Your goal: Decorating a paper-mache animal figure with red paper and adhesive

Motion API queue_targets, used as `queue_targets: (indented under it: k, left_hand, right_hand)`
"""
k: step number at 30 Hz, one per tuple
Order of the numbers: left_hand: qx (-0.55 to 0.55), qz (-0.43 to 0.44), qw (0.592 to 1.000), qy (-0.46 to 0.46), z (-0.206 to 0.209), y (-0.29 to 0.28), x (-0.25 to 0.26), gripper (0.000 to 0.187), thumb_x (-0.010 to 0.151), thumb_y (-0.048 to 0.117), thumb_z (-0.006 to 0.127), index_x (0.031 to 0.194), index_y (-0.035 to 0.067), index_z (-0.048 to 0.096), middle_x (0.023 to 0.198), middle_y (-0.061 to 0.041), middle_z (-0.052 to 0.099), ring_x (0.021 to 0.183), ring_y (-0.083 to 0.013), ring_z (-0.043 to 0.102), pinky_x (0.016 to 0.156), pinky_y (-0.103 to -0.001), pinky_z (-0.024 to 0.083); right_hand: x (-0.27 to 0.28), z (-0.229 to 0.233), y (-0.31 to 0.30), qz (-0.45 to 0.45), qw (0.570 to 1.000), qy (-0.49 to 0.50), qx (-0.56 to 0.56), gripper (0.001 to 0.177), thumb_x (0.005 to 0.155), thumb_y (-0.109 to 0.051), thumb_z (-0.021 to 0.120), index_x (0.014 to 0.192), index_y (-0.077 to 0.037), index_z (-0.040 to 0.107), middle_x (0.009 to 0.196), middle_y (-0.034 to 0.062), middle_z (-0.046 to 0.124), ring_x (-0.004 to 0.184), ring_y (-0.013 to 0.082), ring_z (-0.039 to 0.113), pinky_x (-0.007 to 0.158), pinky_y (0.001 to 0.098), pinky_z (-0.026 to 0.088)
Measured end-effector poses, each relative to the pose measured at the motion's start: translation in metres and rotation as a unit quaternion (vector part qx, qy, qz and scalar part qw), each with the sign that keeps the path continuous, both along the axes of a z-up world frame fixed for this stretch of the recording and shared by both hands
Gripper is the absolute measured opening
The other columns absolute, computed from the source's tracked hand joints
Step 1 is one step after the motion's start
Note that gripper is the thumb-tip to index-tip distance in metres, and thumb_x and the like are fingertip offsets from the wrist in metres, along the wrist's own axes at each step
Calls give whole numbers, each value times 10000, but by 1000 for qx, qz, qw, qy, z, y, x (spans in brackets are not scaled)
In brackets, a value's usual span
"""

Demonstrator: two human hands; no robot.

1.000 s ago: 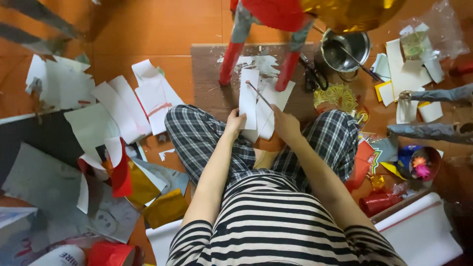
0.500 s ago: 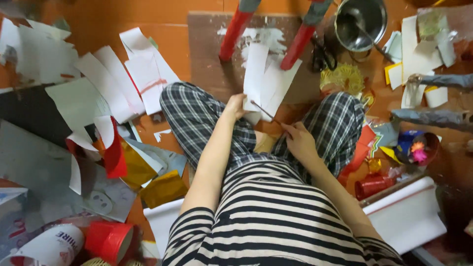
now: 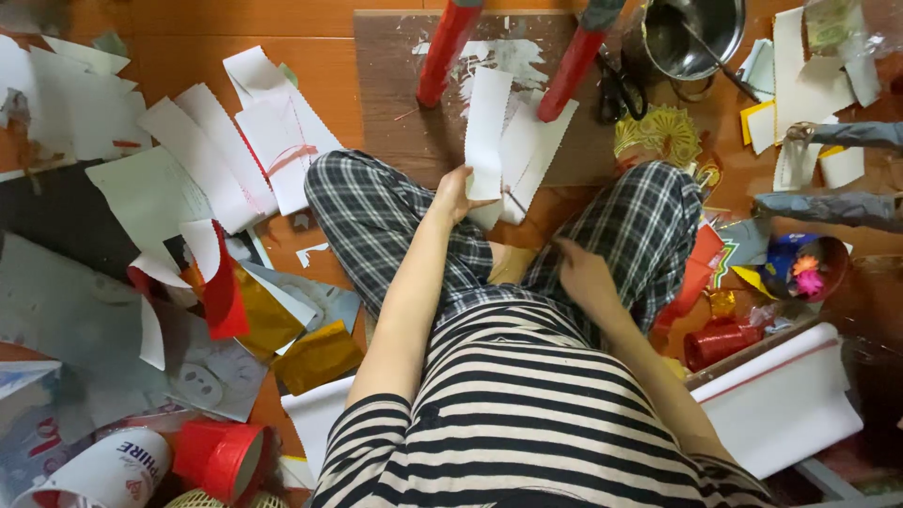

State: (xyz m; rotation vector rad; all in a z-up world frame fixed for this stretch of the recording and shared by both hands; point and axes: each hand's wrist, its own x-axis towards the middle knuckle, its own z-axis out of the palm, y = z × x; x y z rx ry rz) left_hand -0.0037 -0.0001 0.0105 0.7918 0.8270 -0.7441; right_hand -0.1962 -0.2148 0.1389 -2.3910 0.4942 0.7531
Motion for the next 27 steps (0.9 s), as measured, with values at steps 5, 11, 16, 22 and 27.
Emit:
queue_targets:
  k: [5,11,16,22,27]
  left_hand:
    - [5,-14,1000,-17,-24,-1,-3,719,1094,141,555,1701,-39,214,1714,-314,133,1560,-612,270,910,-874,528]
    - [40,-17,999,-10,-62,-5,-5,742,1043,151,671,1669,15,298,1605,-228,256,1528,-534,314,870,-934,511]
    - [199,-267,919,-213,-29,-9,-19,759,896,143,925,1526,22,518,1513,-262,504,1517,-509,417,1025,-729,567]
    - [42,-22,999,-13,-60,-6,-5,670,1049,153,665,1621,-31,369,1516,-256,313,1453,-520,353,888,-884,523]
    - [126,-122,981,-88,-19,-7,-9,718,1005,136,786,1593,-51,419,1617,-298,343,1582,-540,281,1034,-848,453]
  right_hand:
    - [71,-2,7,21,990,-135,28,606,1012,-3,453,1588,-120,598,1439,298,695,1262,550,664,1094,654,528]
    - [160,-126,21,-4,968,-252,2,425,1059,-183,612,1462,-251,729,1207,148,812,1120,389,762,1011,522,599]
    - [177,-136,32,-30,970,-239,31,388,1092,-182,535,1420,-140,740,1216,177,805,1139,397,749,1054,523,576]
    - [153,-111,12,-117,977,-171,45,506,1007,-114,582,1500,-131,693,1040,142,829,1079,359,777,1006,540,596]
    - [174,-139,30,-16,984,-174,43,534,1040,-122,560,1571,-126,620,1364,169,762,1260,401,713,1150,542,517]
